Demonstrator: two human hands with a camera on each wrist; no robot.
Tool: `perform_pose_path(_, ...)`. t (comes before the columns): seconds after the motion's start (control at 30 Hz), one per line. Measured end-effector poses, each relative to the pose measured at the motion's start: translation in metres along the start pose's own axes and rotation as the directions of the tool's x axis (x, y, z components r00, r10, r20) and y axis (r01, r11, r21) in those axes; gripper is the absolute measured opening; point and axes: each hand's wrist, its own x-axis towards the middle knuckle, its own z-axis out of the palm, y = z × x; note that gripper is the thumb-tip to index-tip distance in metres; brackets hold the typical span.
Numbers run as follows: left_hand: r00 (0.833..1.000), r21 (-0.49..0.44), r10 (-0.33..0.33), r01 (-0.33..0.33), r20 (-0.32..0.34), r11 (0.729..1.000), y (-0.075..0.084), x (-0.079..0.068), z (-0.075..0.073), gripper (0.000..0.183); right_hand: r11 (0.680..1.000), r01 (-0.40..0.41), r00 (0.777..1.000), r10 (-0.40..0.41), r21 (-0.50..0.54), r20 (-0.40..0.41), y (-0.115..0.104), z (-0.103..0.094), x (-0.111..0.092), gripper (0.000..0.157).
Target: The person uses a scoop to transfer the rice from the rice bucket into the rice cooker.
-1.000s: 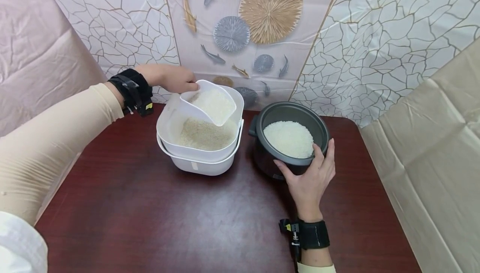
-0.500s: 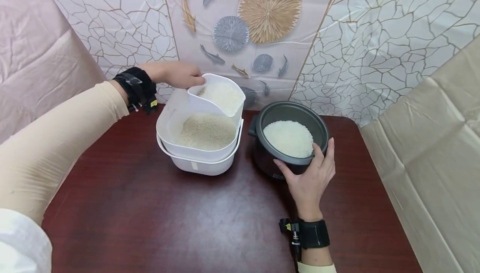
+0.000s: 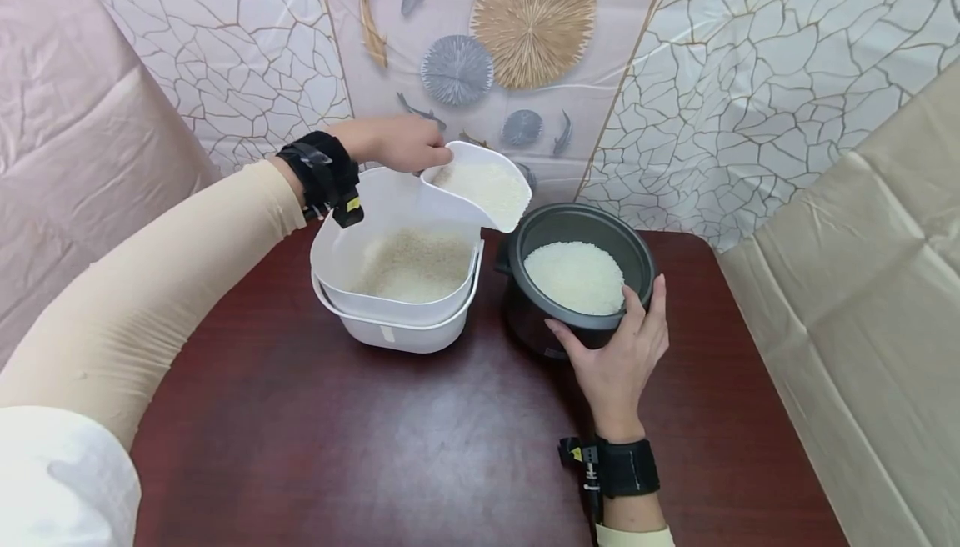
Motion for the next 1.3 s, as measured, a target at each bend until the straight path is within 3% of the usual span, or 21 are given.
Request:
perform_pose_path(0.27, 1.0, 0.056, -0.012, 0.011, 0.019, 0.998, 0.034, 0.015, -0.004, 0.041, 1.0, -0.003, 1.0, 0.003, 0.001, 0.008, 0.001, 0.001, 0.001, 0.109)
perform_pose_path(0.43, 1.0, 0.084, -0.008, 0.005, 0.028, 0.996, 0.048, 0.022, -0.003, 0.039, 1.0, 0.008, 1.0, -0.008, 0.001, 0.014, -0.001, 0.002, 0.002, 0.111)
perform_pose_path(0.7, 1.0, 0.134, -0.004, 0.001, 0.024, 0.991, 0.06, 0.031, -0.003, 0.037, 1.0, 0.023, 1.0, -0.022, -0.008, 0.007, -0.002, 0.002, 0.004, 0.114)
perform_pose_path(1.03, 0.996, 0.17, -0.07, 0.06, 0.05, 0.984, 0.071, 0.038, -0.001, 0.041, 1.0, 0.009, 1.0, -0.009, -0.012, 0.005, -0.001, 0.0, 0.0, 0.113)
perform_pose_path(1.3, 0.998, 0.181, -0.066, 0.062, 0.019, 0.982, 0.074, 0.04, 0.001, 0.041, 1.0, 0.011, 1.0, -0.011, -0.011, 0.003, -0.001, -0.001, 0.001, 0.112)
